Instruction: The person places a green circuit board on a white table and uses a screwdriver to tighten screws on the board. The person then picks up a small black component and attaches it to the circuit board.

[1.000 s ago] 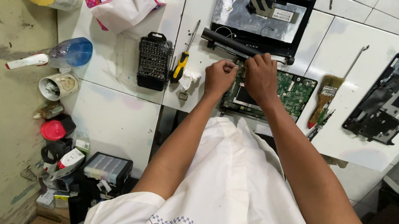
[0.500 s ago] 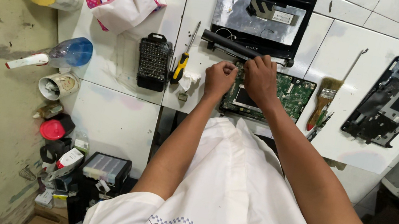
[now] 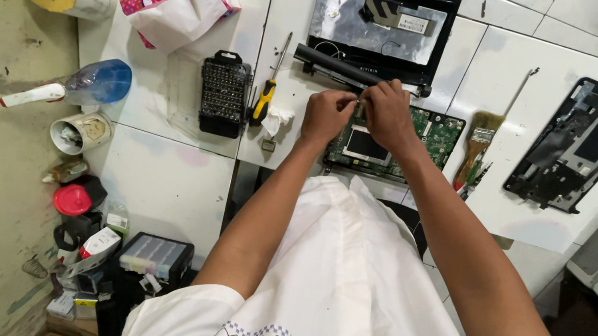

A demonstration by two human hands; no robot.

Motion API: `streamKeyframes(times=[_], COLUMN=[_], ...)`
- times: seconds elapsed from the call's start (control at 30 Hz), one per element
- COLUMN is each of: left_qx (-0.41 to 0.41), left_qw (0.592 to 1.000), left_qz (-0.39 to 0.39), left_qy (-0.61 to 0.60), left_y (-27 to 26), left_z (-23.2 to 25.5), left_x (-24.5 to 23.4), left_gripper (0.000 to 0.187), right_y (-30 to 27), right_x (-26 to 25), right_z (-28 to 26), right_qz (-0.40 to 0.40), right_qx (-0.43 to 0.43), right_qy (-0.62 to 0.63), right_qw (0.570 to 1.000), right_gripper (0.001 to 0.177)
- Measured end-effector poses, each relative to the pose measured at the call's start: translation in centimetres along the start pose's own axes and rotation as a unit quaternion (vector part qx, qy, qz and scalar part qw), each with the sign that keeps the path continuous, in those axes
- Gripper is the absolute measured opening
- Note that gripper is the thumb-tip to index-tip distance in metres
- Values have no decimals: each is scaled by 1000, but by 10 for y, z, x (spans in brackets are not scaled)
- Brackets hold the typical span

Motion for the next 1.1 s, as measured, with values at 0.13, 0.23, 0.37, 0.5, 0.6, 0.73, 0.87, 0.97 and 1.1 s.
streamKeyframes(times=[0.13, 0.23, 0.37, 0.5, 0.6, 0.73, 0.87, 0.97, 1.1], left_qx=[-10, -29, -129, -203, -205, -217, -211, -211, -216], left_qw=[999, 997, 986, 974, 974, 972, 973, 973, 971], left_qz=[-25, -61, -88, -95, -86, -90, -91, -92, -97], left_qy=[-22, -47, -56, -41, -47, -12, -19, -21, 3], left_y=[7, 7, 9, 11, 8, 11, 11, 9, 10], left_z=[-3, 5, -6, -11, -6, -11, -3, 6, 1], left_x=[-6, -15, -10, -1, 0, 5, 1, -5, -1], left_gripper=[16, 17, 23, 33, 33, 27, 32, 35, 36], right_y=[2, 5, 5, 2, 1, 7, 8, 5, 5], right_x=[-8, -16, -18, -17, -14, -32, -30, -28, -25], right_z=[-7, -15, -18, -15, -11, -25, -22, -20, -15], right_qz=[-11, -5, -11, -24, -32, -31, -27, -20, -17], right_qx=[9, 7, 5, 7, -2, -15, -17, -14, -33], right_qy=[7, 22, 19, 16, -4, 32, 24, 18, -8], right_qw=[1000, 1000, 1000, 1000, 999, 999, 999, 1000, 999], right_gripper=[13, 14, 13, 9, 7, 6, 4, 4, 7])
Point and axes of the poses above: each hand's wrist, its own y-axis towards the middle knuckle, its own x-axis out of the palm, z = x × y, the point moved 2 cm from there along y, towards the middle knuckle, and after that the axes turned 11 degrees about z, right-handed, at the moved point
